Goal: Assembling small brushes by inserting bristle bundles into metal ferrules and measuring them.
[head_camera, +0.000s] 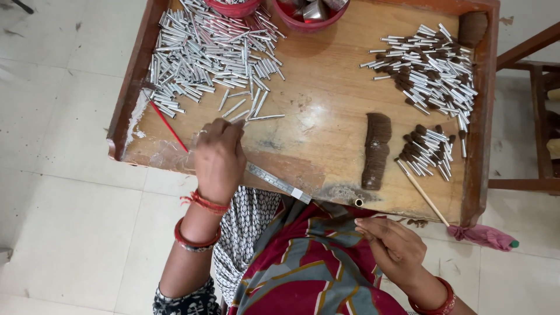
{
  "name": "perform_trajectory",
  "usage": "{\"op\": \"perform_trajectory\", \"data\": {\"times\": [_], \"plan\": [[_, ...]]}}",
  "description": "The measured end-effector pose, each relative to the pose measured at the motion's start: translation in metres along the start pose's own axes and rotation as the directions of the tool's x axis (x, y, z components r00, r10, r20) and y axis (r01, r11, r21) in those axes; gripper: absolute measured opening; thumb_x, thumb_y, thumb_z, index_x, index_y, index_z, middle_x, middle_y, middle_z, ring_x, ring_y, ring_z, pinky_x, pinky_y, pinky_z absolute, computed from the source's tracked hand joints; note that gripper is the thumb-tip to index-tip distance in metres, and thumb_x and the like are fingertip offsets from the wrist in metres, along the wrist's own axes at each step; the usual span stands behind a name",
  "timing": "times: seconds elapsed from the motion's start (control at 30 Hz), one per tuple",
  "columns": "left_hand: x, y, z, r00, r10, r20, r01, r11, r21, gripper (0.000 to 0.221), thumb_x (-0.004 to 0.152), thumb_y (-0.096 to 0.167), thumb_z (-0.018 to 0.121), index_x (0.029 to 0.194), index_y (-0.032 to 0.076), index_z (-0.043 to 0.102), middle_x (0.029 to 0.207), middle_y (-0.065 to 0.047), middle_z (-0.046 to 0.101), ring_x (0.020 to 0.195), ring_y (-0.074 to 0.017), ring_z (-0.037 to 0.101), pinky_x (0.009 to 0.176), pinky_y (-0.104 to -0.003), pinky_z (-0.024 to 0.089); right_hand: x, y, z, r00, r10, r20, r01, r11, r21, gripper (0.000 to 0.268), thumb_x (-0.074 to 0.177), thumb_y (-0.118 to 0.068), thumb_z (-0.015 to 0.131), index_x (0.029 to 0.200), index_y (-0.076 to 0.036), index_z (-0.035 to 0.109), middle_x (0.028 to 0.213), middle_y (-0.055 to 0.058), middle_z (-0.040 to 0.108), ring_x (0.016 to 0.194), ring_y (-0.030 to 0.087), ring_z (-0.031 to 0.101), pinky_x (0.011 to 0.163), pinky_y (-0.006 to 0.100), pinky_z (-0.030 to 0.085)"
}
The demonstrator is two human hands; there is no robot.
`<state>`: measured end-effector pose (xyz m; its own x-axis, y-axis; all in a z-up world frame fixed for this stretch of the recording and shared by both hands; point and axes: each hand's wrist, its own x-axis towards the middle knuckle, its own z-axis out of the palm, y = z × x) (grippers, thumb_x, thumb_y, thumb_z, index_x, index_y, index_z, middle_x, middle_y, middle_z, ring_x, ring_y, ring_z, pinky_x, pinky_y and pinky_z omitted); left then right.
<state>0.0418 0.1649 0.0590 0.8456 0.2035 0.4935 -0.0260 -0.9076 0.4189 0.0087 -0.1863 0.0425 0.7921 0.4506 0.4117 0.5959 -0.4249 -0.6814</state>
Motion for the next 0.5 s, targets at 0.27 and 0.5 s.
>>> {"op": "perform_trajectory", "data": {"times": [0.27,0.5], "plan": [[-0.081,0.115,0.023,0.903,0.112,0.415,0.26,0.626,-0.735,0.012,0.084,-0.002,0.074,0.095,0.003,0.073,0.093,-0.01,0.072,0.08,-0.0264,0.071,0.069,-0.037,0.055,0.003,-0.007,0.005,0.982,0.131,-0.135,-0.103,0.974,0.201,0.019,0.092,0.008,0.069,0.111,0.003,0.072,0.105,0.014,0.077,0.092,0.02,0.076,0.082,0.029,0.061],[-0.09,0.133,0.033,0.9,0.264,0.347,0.16,0.541,-0.826,0.021,0.083,0.002,0.081,0.101,0.008,0.074,0.098,-0.008,0.071,0.09,-0.0262,0.069,0.079,-0.035,0.053,-0.006,0.002,-0.002,0.974,0.178,-0.138,-0.138,0.955,0.261,0.015,0.096,0.006,0.068,0.11,0.004,0.072,0.105,0.015,0.077,0.094,0.019,0.076,0.081,0.028,0.061]]}}
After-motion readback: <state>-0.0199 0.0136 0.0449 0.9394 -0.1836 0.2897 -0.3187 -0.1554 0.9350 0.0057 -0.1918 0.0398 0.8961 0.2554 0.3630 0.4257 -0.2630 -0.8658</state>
